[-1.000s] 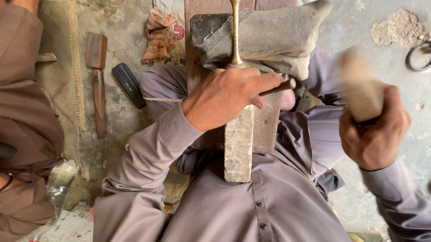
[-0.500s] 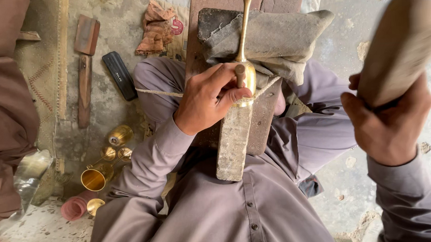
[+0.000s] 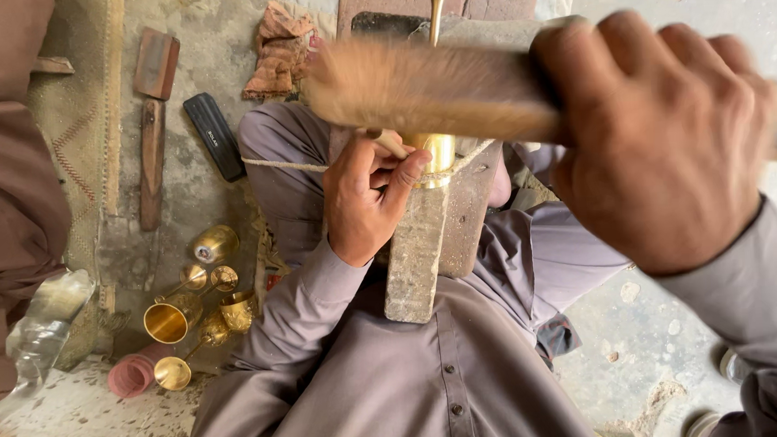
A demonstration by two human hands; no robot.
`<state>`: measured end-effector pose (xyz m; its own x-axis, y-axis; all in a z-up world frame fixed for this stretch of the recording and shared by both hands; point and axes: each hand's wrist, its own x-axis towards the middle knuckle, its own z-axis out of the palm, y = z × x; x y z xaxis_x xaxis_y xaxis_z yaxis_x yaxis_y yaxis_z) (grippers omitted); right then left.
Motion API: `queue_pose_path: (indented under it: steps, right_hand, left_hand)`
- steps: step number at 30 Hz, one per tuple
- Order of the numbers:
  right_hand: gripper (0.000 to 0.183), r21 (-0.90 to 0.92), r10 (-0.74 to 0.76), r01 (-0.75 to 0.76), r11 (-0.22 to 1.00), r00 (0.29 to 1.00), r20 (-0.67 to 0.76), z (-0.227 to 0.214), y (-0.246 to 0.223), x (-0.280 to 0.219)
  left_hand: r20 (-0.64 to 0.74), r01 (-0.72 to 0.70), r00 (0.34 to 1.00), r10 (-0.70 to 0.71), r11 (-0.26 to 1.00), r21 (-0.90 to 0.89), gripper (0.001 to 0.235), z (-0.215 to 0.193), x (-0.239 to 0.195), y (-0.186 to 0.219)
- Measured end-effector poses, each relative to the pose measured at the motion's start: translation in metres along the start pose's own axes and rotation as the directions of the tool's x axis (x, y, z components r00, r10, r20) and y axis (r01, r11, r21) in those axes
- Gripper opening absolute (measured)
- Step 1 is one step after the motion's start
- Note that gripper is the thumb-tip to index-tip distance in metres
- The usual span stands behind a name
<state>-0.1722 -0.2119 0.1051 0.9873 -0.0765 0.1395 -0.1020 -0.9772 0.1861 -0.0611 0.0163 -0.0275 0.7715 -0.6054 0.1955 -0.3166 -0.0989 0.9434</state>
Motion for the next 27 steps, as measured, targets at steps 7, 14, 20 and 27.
queue_pose_path:
  steps: [7,14,20,27]
  right_hand:
    - [0.018,-0.087,0.007,-0.021,0.996,0.987,-0.158,-0.008,0.007,-0.016]
    - [0.028,-0.031,-0.009,0.002,1.0,0.975,-0.223,-0.016,0.005,0.006]
    - [0.034,0.114,0.066,-0.045,0.992,0.979,-0.195,-0.007,0.014,-0.003]
    - [0.028,0.631,0.372,-0.277,0.724,0.928,-0.019,0.047,0.013,-0.058]
  left_hand:
    - [0.028,-0.087,0.996,0.085,0.991,0.1,0.024,0.003,0.014,-0.004]
    - [-0.022,-0.077,0.997,0.08,0.991,0.112,0.025,0.012,0.014,0.009]
    - [0.12,-0.228,0.972,0.205,0.945,0.234,0.026,0.004,0.026,0.019]
    - [0.492,-0.386,0.844,0.212,0.878,0.284,0.034,0.003,0.063,0.025]
